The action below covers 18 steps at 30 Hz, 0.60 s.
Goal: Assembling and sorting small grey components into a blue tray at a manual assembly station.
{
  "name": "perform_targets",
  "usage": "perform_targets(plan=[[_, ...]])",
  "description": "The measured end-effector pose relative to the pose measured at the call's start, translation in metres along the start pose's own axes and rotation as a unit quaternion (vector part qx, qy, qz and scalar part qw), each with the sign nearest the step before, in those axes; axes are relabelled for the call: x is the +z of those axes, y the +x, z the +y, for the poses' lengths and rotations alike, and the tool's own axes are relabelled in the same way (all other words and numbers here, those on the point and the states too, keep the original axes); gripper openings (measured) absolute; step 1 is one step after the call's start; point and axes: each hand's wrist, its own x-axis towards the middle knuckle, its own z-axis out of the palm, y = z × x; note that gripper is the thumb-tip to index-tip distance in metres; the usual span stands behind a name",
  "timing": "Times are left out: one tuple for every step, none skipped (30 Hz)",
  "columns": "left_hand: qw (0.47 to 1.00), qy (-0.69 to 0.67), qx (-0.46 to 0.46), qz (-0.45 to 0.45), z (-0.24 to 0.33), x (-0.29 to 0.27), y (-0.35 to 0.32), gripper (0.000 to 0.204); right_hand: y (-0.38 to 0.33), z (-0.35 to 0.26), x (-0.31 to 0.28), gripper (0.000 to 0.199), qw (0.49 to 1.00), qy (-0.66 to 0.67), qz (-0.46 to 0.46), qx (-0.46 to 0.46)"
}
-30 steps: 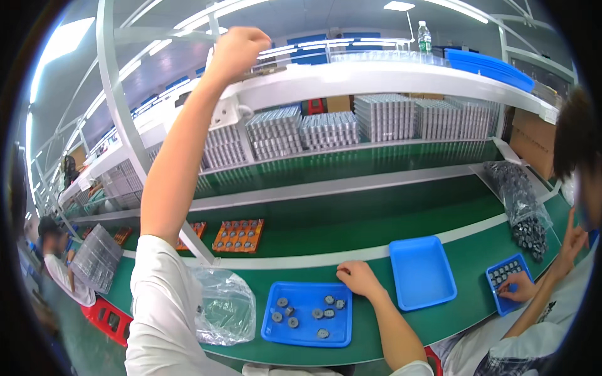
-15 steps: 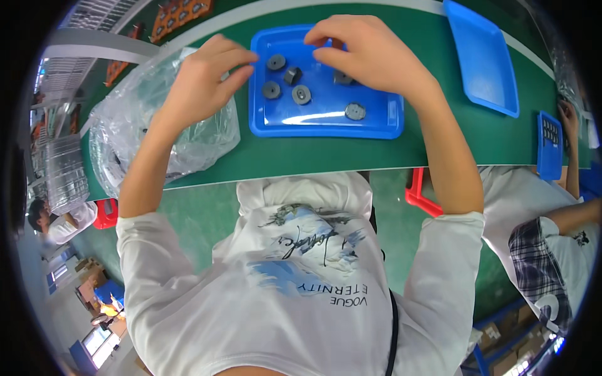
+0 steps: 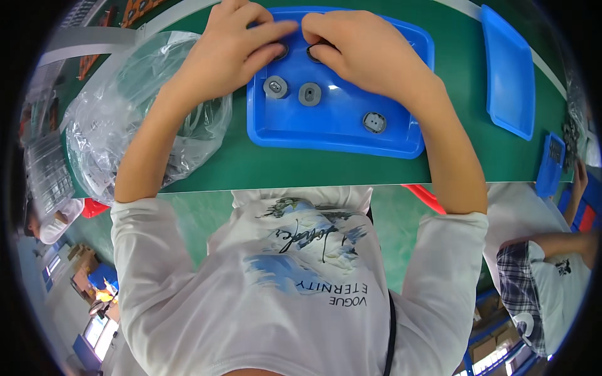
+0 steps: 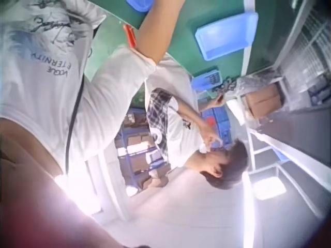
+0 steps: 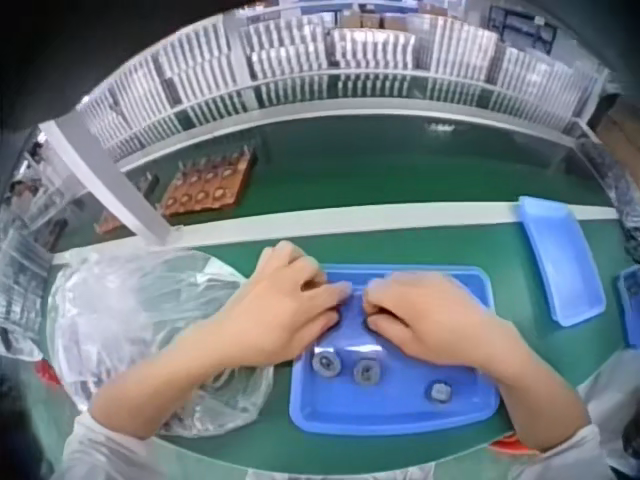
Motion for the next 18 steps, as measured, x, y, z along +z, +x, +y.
perform_targets(plan=[[1.0,-0.002,-0.005,-0.003,-0.005,0.003,-0.003,0.019,-0.003,0.001,0.001,0.015,0.995,-0.071,0.048,-0.042],[0.998,-0.056,-0.019,0.015,-0.008,0.006,-0.007,0.021,-0.006,0.001,0.003,0.015,0.982,-0.14,0.097,-0.084],[0.993,-0.109,-0.034,0.033,-0.01,0.007,-0.011,0.023,-0.008,0.002,0.003,0.015,0.983,-0.135,0.096,-0.084],[0.992,-0.113,-0.036,0.031,-0.011,0.006,-0.011,0.023,-0.012,0.001,0.002,0.016,0.985,-0.124,0.108,-0.053],[0.986,-0.157,-0.039,0.034,-0.013,0.004,-0.011,0.023,-0.014,-0.001,0.001,0.017,0.986,-0.114,0.12,-0.022],[0.978,-0.201,-0.041,0.038,-0.014,0.001,-0.01,0.024,-0.016,-0.006,-0.003,0.017,0.986,-0.111,0.121,-0.019],[0.976,-0.208,-0.041,0.038,-0.007,-0.007,-0.003,0.024,-0.017,-0.008,-0.009,0.02,0.992,-0.085,0.089,-0.016],[0.973,-0.15,-0.141,-0.104,0.007,-0.023,0.011,0.024,-0.018,-0.008,-0.012,0.022,0.997,-0.058,0.058,-0.015],[0.937,-0.082,-0.236,-0.243,0.017,-0.034,0.019,0.024,-0.017,-0.007,-0.008,0.022,0.997,-0.056,0.059,-0.015],[0.938,-0.08,-0.235,-0.243,0.014,-0.027,0.012,0.024,-0.016,-0.007,-0.003,0.025,0.994,-0.073,0.068,-0.038],[0.977,-0.075,-0.158,-0.124,0.009,-0.013,0.002,0.025,-0.015,-0.006,0.002,0.027,0.991,-0.09,0.078,-0.061],[0.995,-0.068,-0.077,-0.002,0.006,-0.005,-0.007,0.026,-0.013,-0.008,0.004,0.027,0.991,-0.09,0.08,-0.062],[0.994,-0.076,-0.074,-0.001,0.015,-0.005,0.004,0.026,-0.014,-0.004,0.007,0.026,0.987,-0.1,0.108,-0.06],[0.964,-0.057,-0.226,-0.131,0.03,-0.016,0.023,0.025,-0.015,-0.002,0.01,0.024,0.983,-0.11,0.136,-0.06],[0.893,-0.03,-0.369,-0.255,0.038,-0.025,0.035,0.024,-0.015,-0.005,0.006,0.024,0.983,-0.11,0.137,-0.059],[0.893,-0.03,-0.369,-0.255,0.035,-0.028,0.036,0.024,-0.015,-0.012,-0.002,0.027,0.988,-0.063,0.134,-0.037],[0.921,-0.013,-0.311,-0.235,0.031,-0.032,0.035,0.023,-0.015,-0.018,-0.006,0.03,0.991,-0.015,0.131,-0.015],[0.944,0.003,-0.253,-0.213,0.026,-0.033,0.033,0.022,-0.015,-0.024,-0.004,0.03,0.991,-0.016,0.131,-0.015]])
